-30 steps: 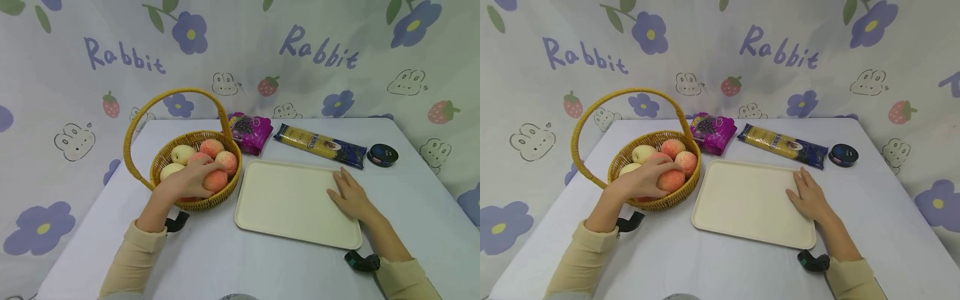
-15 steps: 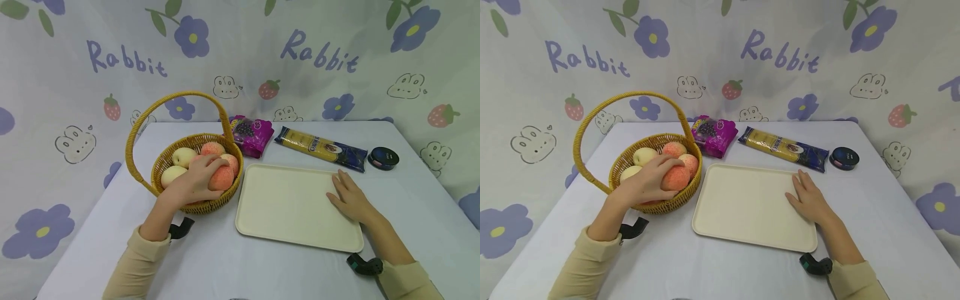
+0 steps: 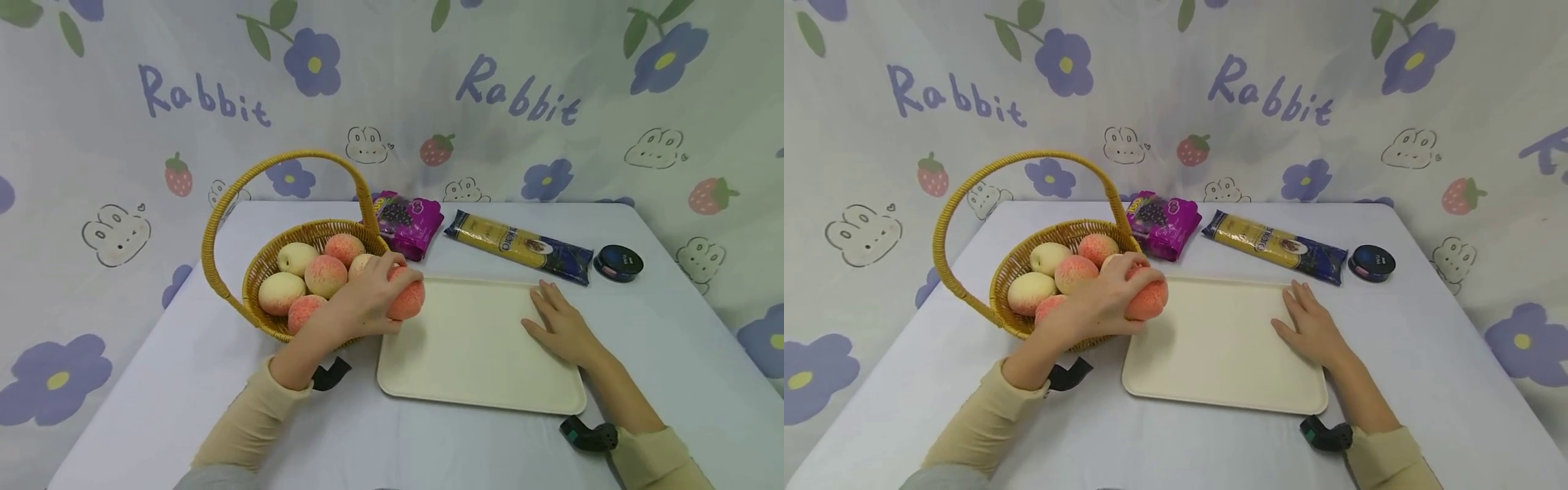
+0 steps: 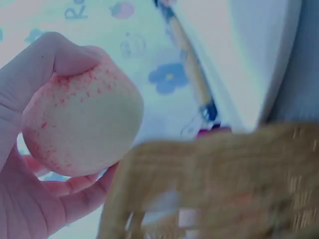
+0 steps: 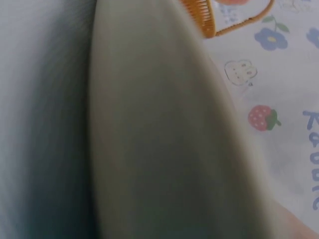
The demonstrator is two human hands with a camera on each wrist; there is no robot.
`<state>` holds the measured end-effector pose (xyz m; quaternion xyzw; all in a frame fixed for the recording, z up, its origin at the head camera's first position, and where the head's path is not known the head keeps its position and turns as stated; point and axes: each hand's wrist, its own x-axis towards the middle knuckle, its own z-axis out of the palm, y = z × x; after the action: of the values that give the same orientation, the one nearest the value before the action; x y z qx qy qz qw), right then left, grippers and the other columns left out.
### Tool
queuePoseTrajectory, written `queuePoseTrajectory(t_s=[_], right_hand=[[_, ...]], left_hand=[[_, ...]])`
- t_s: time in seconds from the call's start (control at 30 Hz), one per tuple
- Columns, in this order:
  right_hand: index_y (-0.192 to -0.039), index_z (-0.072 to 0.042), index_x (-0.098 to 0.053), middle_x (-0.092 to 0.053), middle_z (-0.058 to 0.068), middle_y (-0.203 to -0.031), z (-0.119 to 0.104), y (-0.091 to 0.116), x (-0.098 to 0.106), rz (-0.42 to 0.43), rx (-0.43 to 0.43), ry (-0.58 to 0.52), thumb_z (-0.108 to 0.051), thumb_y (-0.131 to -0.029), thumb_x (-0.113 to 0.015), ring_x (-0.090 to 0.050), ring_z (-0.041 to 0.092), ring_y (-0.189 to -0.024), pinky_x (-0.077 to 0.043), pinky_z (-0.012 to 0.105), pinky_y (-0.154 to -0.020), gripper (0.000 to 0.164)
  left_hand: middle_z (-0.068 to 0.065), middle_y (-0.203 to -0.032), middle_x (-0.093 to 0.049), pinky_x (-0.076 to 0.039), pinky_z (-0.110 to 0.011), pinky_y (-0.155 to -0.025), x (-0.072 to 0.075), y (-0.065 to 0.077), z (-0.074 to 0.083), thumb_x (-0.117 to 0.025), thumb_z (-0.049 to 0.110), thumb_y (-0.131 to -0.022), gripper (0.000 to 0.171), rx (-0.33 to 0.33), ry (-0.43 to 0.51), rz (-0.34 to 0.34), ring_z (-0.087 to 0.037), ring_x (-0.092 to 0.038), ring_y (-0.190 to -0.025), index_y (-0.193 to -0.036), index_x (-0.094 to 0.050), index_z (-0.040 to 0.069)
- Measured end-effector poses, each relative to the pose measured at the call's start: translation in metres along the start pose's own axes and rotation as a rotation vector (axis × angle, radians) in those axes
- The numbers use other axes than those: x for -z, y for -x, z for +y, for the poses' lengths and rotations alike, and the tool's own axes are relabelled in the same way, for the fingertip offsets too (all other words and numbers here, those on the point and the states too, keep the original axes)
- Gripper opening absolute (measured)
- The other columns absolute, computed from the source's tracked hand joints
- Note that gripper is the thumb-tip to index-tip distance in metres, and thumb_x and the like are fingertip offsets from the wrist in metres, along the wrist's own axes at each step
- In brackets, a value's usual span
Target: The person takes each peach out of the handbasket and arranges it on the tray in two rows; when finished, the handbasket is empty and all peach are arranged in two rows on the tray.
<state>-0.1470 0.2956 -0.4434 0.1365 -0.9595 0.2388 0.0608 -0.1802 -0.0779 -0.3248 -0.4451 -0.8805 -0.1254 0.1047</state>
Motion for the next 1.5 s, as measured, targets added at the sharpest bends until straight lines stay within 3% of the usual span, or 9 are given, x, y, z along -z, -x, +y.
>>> queuePoseTrajectory(t_s=[0.3, 0.57, 0.67, 0.83, 1.07, 1.5], right_hand=[[-0.135, 0.007, -0.036, -0.019, 0.026, -0.145, 0.001, 0.001, -0.002, 0.015, -0.001, -0.021, -0.036, -0.088, -0.058, -0.01, 0.042, -0.134, -0.016, 0.062, -0.1, 0.068], [-0.136, 0.006, -0.035, -0.017, 0.025, -0.146, 0.001, 0.005, 0.001, 0.001, -0.028, -0.036, -0.037, -0.089, -0.058, -0.009, 0.042, -0.134, -0.015, 0.063, -0.1, 0.068], [-0.137, 0.006, -0.035, -0.016, 0.025, -0.147, 0.001, 0.005, 0.002, -0.009, -0.035, -0.04, -0.037, -0.089, -0.057, -0.009, 0.042, -0.134, -0.015, 0.064, -0.099, 0.068], [-0.135, 0.006, -0.037, -0.018, 0.026, -0.146, -0.001, 0.003, 0.002, 0.002, -0.012, -0.045, -0.036, -0.089, -0.057, -0.01, 0.044, -0.134, -0.016, 0.065, -0.097, 0.065], [-0.134, 0.006, -0.039, -0.019, 0.026, -0.145, 0.0, 0.002, 0.001, 0.001, -0.002, -0.05, -0.034, -0.09, -0.057, -0.01, 0.044, -0.133, -0.017, 0.066, -0.096, 0.063], [-0.132, 0.005, -0.042, -0.021, 0.026, -0.145, -0.002, 0.004, 0.001, 0.021, 0.007, -0.079, -0.03, -0.089, -0.059, -0.012, 0.044, -0.133, -0.019, 0.066, -0.096, 0.058]], left_hand=[[-0.01, -0.122, -0.038, -0.05, -0.03, -0.07, -0.027, -0.024, 0.022, -0.074, 0.03, -0.065, 0.063, -0.048, -0.002, -0.014, -0.025, -0.043, -0.104, -0.121, -0.047, 0.022], [-0.007, -0.125, -0.036, -0.05, -0.03, -0.067, -0.036, -0.058, 0.038, -0.073, 0.033, -0.068, 0.064, 0.006, -0.019, -0.102, -0.022, -0.042, -0.103, -0.125, -0.046, 0.028], [-0.008, -0.125, -0.036, -0.049, -0.029, -0.069, -0.04, -0.07, 0.041, -0.072, 0.034, -0.069, 0.063, -0.002, -0.018, -0.14, -0.022, -0.042, -0.103, -0.127, -0.047, 0.031], [-0.007, -0.124, -0.037, -0.047, -0.027, -0.07, -0.048, -0.084, 0.041, -0.073, 0.034, -0.069, 0.064, 0.007, 0.054, -0.198, -0.02, -0.043, -0.101, -0.128, -0.048, 0.031], [-0.006, -0.121, -0.04, -0.044, -0.024, -0.073, -0.063, -0.097, 0.037, -0.075, 0.031, -0.068, 0.064, 0.003, 0.169, -0.199, -0.018, -0.045, -0.098, -0.127, -0.05, 0.025], [0.003, -0.129, -0.04, -0.044, -0.025, -0.07, -0.089, -0.132, 0.056, -0.072, 0.039, -0.071, 0.066, -0.062, 0.059, -0.314, -0.018, -0.043, -0.099, -0.13, -0.045, 0.028]])
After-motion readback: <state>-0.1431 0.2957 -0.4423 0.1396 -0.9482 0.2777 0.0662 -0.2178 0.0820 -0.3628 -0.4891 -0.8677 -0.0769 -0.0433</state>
